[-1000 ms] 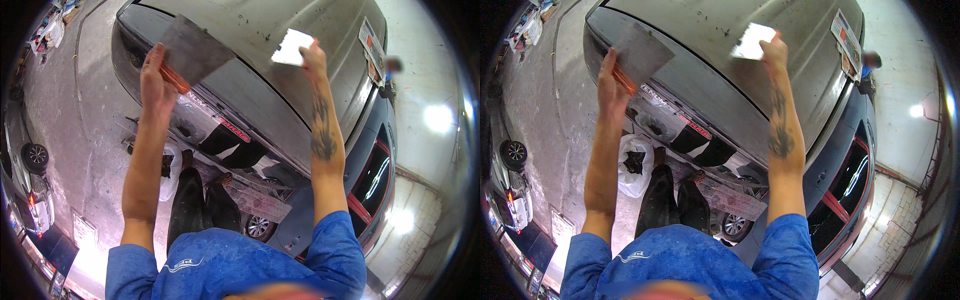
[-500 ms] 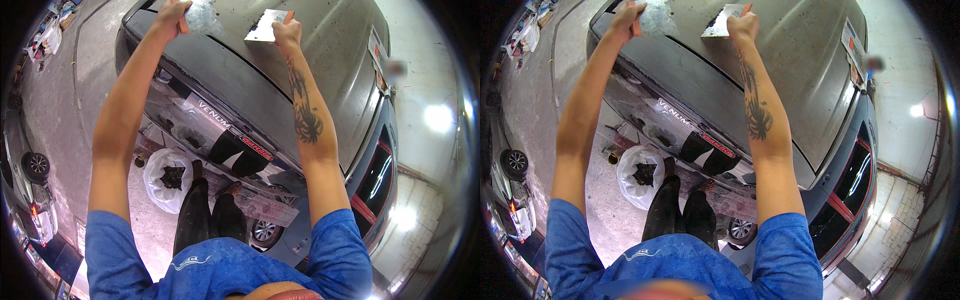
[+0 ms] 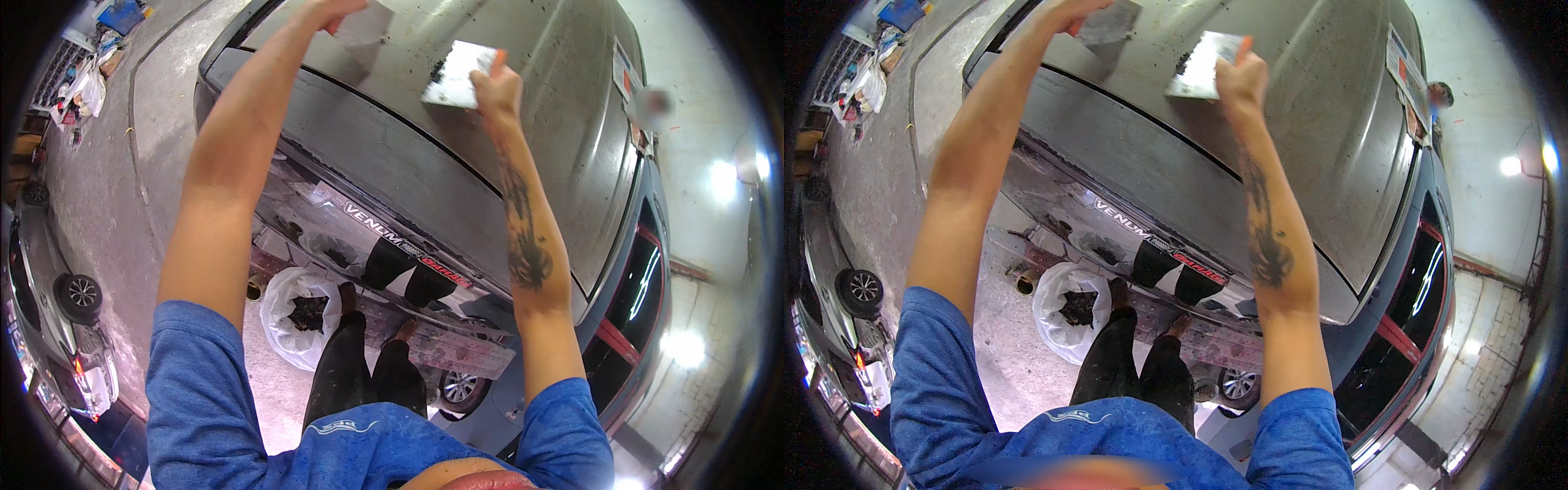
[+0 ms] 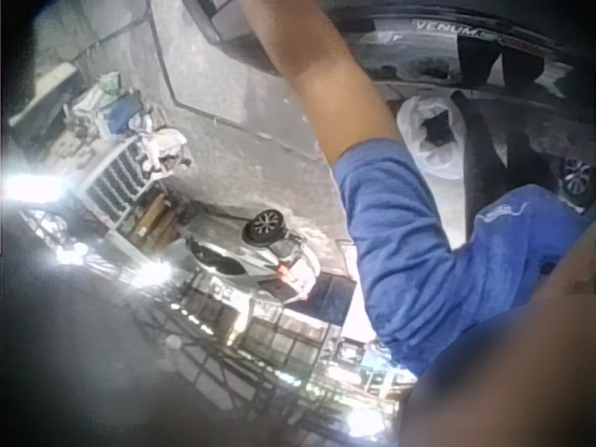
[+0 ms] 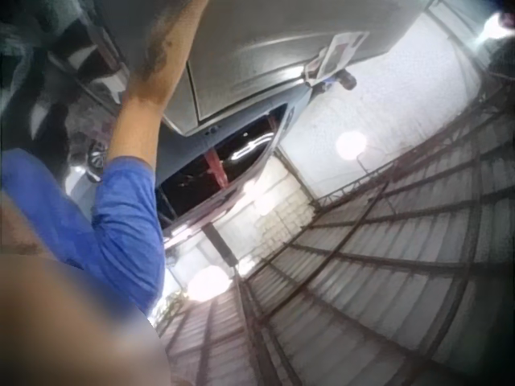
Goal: The person uses two scrapers to remove paint from the rear trunk lid of a car. They repeatedly scrape the surface, wipe away debris with a cloth, and occasionally adjust their position to reach different areas of the trunk.
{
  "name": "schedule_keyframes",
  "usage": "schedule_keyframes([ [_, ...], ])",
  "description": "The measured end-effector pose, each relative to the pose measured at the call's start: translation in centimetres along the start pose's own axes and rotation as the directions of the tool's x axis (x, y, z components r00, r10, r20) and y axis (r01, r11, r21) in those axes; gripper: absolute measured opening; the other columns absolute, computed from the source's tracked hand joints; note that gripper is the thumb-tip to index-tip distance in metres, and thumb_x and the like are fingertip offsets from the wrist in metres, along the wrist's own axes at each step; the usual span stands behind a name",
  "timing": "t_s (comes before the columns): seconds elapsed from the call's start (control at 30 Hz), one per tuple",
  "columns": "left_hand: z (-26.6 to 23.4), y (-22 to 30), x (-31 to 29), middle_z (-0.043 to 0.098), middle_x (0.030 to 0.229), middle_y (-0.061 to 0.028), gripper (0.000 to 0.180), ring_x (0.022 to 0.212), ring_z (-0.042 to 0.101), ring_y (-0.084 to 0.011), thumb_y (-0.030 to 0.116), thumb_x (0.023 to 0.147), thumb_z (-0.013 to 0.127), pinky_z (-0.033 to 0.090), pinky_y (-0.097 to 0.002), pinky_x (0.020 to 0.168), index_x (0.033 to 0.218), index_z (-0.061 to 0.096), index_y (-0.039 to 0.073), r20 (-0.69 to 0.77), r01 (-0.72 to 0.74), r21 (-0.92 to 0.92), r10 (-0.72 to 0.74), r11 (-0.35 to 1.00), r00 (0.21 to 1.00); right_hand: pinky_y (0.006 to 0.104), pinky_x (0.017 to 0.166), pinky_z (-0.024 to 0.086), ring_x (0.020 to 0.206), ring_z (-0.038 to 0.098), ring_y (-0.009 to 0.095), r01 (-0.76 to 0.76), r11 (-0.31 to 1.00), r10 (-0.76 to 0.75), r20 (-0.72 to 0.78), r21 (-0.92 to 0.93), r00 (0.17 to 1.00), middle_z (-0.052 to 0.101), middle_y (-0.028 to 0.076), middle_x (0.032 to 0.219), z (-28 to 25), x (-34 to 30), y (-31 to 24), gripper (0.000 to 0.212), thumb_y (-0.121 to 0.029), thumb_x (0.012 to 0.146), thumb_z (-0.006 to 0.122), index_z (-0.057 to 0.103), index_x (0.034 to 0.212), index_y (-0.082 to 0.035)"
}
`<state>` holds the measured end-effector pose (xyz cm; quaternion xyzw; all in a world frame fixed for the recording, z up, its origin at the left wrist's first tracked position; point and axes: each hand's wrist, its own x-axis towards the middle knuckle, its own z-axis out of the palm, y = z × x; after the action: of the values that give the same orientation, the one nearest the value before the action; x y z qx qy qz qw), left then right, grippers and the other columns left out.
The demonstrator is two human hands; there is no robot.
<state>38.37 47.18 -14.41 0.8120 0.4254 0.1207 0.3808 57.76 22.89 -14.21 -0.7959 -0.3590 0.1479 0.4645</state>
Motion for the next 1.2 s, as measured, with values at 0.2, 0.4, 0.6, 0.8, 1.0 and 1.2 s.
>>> schedule_keyframes([
  [0.2, -0.4, 3.0, -1.3, 0.052, 0.061, -0.0150, 0.068, 0.037, 0.040, -0.0201, 0.019, 0.090, 0.044, 0.037, -0.0384, 0.039, 0.148, 0.013, 0.004, 0.138, 0.013, -0.115, 0.003, 0.993, 0.990, 0.0330, 0.052, 0.048, 0.056, 0.058, 0.017, -0.022, 0.998, 0.017, 0.082, 0.057, 0.997, 0.059, 0.007, 0.064, -1.6, 0.8, -0.4, 0.018, -0.011, 0.070, 0.060, 0.060, 0.074, 0.006],
  [0.4, -1.8, 1.9, -2.6, 0.056, 0.078, -0.0211, 0.064, 0.057, 0.049, -0.0274, 0.013, 0.087, 0.047, 0.044, -0.0410, 0.050, 0.144, 0.019, 0.003, 0.139, 0.045, -0.142, -0.025, 0.989, 0.990, 0.0281, 0.051, 0.046, 0.059, 0.058, 0.012, -0.031, 0.986, 0.030, 0.009, 0.166, 1.000, 0.062, 0.006, 0.068, -3.1, -0.8, 0.2, 0.016, -0.006, 0.073, 0.058, 0.065, 0.080, 0.007],
  [0.6, 2.2, 7.8, -3.2, 0.060, 0.103, -0.0280, 0.052, 0.091, 0.059, -0.0374, 0.006, 0.083, 0.047, 0.051, -0.0426, 0.066, 0.133, 0.038, -0.004, 0.076, -0.010, -0.115, 0.019, 0.993, 0.997, 0.0325, 0.050, 0.049, 0.059, 0.062, 0.018, -0.060, 0.986, 0.051, 0.057, 0.156, 0.997, 0.060, 0.009, 0.065, 3.5, 2.3, -2.5, 0.012, -0.008, 0.067, 0.057, 0.061, 0.071, 0.003],
  [0.8, 1.7, 8.0, -4.5, 0.060, 0.088, -0.0118, 0.026, 0.077, 0.063, -0.0215, 0.013, 0.087, 0.055, 0.050, -0.0360, 0.055, 0.109, 0.051, 0.001, 0.096, 0.022, -0.198, -0.003, 0.980, 0.995, 0.0271, 0.049, 0.046, 0.059, 0.059, 0.012, -0.198, 0.944, 0.122, 0.281, 0.263, 0.952, 0.064, 0.005, 0.076, 1.4, 1.6, -2.6, 0.016, -0.008, 0.079, 0.065, 0.063, 0.091, 0.003],
  [1.0, 4.2, 5.4, -7.1, 0.056, 0.083, -0.0085, 0.027, 0.076, 0.060, -0.0177, 0.016, 0.089, 0.056, 0.049, -0.0346, 0.053, 0.110, 0.048, 0.001, -0.059, -0.009, -0.790, -0.061, 0.613, 0.996, 0.0261, 0.059, 0.042, 0.067, 0.053, 0.008, 0.038, 0.933, -0.078, 0.099, 0.357, 0.992, 0.063, 0.002, 0.077, -1.9, 0.3, -4.6, 0.021, -0.019, 0.086, 0.067, 0.067, 0.095, 0.000],
  [1.2, 7.2, 7.0, -10.3, 0.054, 0.095, -0.0131, 0.022, 0.079, 0.061, -0.0213, 0.011, 0.093, 0.052, 0.056, -0.0415, 0.068, 0.109, 0.039, 0.001, 0.003, 0.008, -0.996, -0.056, 0.094, 0.998, 0.0253, 0.068, 0.043, 0.073, 0.051, 0.006, 0.380, 0.908, -0.374, -0.071, 0.174, 0.925, 0.064, -0.001, 0.079, -5.5, -3.9, -8.2, 0.021, -0.018, 0.091, 0.062, 0.066, 0.102, -0.001],
])
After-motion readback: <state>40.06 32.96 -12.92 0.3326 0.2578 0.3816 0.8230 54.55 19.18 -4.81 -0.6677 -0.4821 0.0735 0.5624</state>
